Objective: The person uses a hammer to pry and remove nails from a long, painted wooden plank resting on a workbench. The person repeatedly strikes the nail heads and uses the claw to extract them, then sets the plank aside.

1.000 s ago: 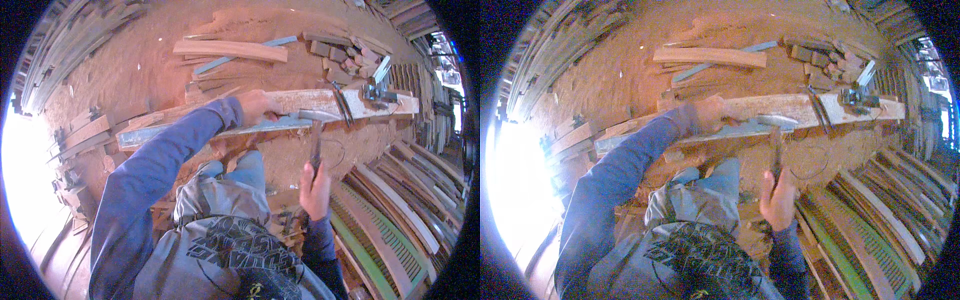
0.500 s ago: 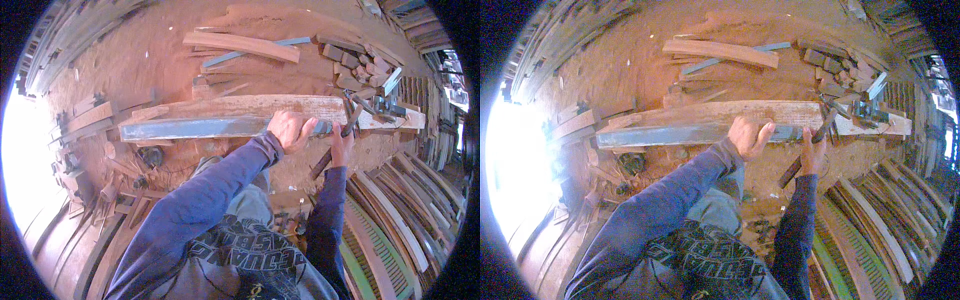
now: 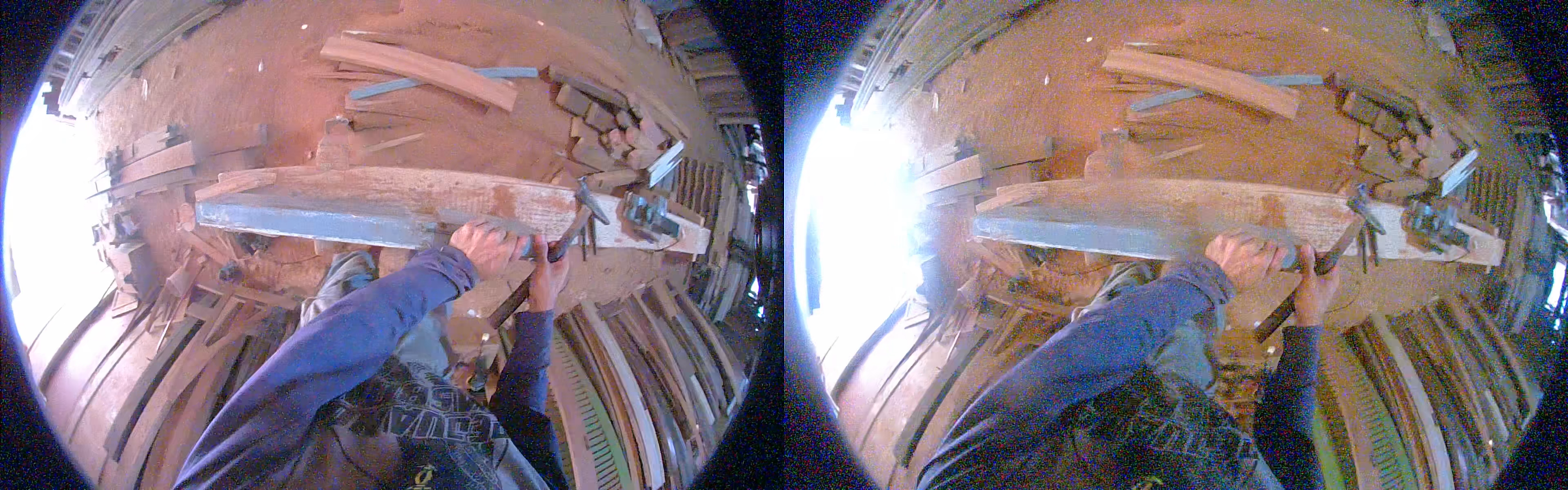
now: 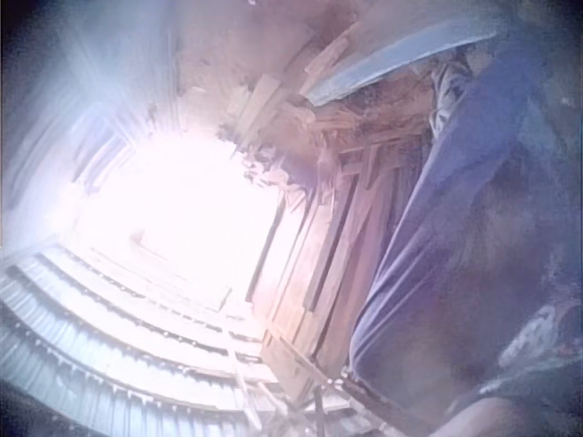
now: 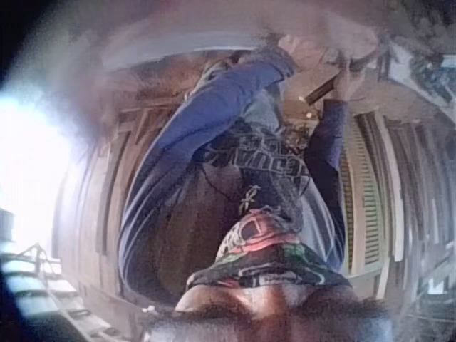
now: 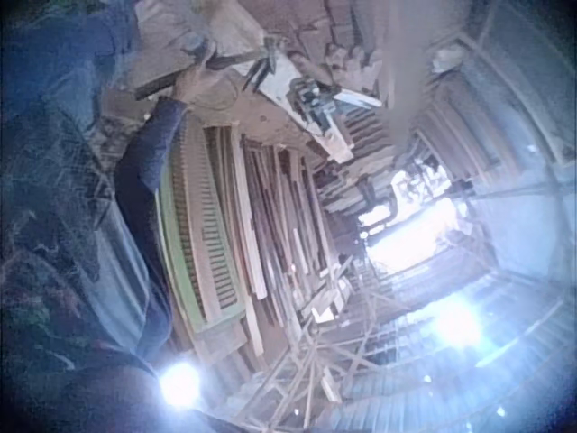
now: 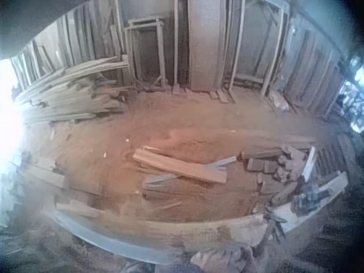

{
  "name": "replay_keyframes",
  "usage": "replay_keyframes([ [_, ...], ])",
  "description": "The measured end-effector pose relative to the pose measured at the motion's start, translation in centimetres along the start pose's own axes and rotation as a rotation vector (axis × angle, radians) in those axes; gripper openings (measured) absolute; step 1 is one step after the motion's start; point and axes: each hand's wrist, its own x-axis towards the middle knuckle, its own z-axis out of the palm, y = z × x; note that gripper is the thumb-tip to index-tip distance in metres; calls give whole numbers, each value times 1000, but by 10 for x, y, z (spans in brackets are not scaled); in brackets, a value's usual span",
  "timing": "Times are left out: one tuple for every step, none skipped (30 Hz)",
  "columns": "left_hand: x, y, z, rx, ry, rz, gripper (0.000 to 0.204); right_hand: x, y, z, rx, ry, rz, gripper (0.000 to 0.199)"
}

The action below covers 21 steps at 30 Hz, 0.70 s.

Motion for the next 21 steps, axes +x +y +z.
replay_keyframes([
  [-3,5,-1,-41,-118,-94,30,-1,2,-1,-4,-15,26,32],
  [-3,4,-4,-23,-224,-165,28,0,5,1,3,-32,37,31],
  [-3,5,-8,-48,-263,-146,25,2,7,1,1,-48,-10,30],
  [-5,5,-13,-75,-300,-124,24,3,9,3,67,-37,24,34],
  [-5,2,-18,-115,-311,-91,23,4,10,3,32,-26,30,35],
  [-6,-1,-26,-142,-329,-63,24,4,11,3,-20,-14,24,36],
  [-7,-7,-33,-186,-323,-26,26,5,11,3,-132,38,69,37],
  [-9,-12,-41,-248,-297,7,30,4,10,3,-49,-5,18,38],
  [-10,-17,-49,-258,-271,34,30,4,9,2,-23,-13,17,39],
  [-12,-24,-58,-280,-227,57,32,2,8,2,-28,-17,30,39],
  [-14,-32,-68,-311,-225,66,34,2,7,2,11,-19,29,39],
  [-16,-42,-79,-270,-170,84,31,1,6,2,20,-16,42,39],
  [-18,-51,-90,-243,-157,87,29,0,6,3,14,-11,53,39],
  [-23,-62,-104,-239,-217,27,22,0,6,4,-5,5,46,39],
  [-27,-72,-118,-222,-273,-15,17,0,7,4,-35,21,34,39],
  [-30,-80,-127,-361,-278,-211,15,0,8,5,-93,47,11,40],
  [-33,-88,-135,-487,-279,-391,13,0,9,6,-49,53,16,40],
  [-37,-92,-140,-611,-278,-571,13,0,11,7,-32,69,9,41],
  [-40,-94,-142,-628,-227,-568,13,-1,12,8,-14,84,1,42],
  [-42,-95,-143,-645,-176,-564,13,-2,13,9,-79,101,-9,42],
  [-44,-97,-143,-664,-127,-558,13,-4,13,10,-145,120,-20,42],
])
